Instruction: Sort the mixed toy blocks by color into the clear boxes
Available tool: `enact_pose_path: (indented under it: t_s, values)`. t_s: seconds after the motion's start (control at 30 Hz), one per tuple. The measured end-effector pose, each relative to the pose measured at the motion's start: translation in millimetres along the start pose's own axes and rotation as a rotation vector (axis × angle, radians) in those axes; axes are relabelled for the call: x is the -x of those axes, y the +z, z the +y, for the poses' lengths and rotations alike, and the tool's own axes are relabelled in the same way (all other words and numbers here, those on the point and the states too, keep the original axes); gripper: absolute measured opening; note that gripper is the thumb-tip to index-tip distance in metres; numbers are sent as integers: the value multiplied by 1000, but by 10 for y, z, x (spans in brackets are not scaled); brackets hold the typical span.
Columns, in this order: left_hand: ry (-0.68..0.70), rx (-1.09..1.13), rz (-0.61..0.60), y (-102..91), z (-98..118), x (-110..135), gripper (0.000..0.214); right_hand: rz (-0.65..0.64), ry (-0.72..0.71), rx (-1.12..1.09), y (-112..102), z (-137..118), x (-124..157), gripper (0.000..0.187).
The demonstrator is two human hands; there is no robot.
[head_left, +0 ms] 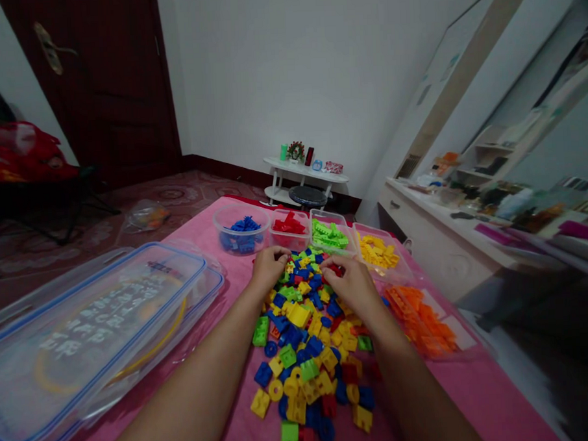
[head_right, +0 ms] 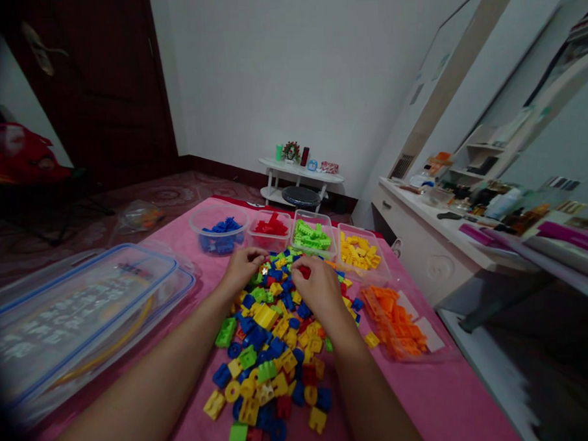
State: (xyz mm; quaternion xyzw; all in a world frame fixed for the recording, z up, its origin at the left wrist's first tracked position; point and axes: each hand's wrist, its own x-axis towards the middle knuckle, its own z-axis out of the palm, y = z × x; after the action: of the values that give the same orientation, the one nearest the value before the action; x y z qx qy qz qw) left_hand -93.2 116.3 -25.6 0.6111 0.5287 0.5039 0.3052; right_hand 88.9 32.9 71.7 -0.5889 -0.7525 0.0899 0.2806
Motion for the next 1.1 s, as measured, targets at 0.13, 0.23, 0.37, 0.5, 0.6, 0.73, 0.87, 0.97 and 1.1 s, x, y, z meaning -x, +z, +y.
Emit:
enact_pose_path:
  t_s: [0.13, 0.23, 0.37, 0.5, 0.6, 0.73, 0.87, 0.97, 1.1]
  values:
    - [-13, 0, 3, -11, 33, 14, 20, -63, -24, 101, 104, -56, 54, 26]
    - [-7, -6, -1, -17, 35, 14, 20, -176, -82, 195, 154, -145, 110, 28]
    - [8, -10, -2, -15, 26, 7, 18, -470, -144, 200, -7, -203, 167, 21]
    - [4, -8, 6, -13, 43, 9, 18, -475, -75, 101, -273, -62, 118, 18]
    - [10, -73, -9, -47, 140, 24, 19, -265, 69, 178, -419, 145, 43, 23]
    - [131, -281, -52, -148, 440, 63, 21, -122, 253, 391, -507, 393, 6, 23]
    - [196, -470, -147, -201, 742, 115, 19, -190, 316, 474, -461, 505, 24, 25]
    - [175, -484, -274, -167, 820, 160, 14, -222, 299, 518, -380, 510, 35, 30]
    - [168, -468, -404, -121, 791, 207, 14, -317, 120, 375, -327, 420, 69, 31]
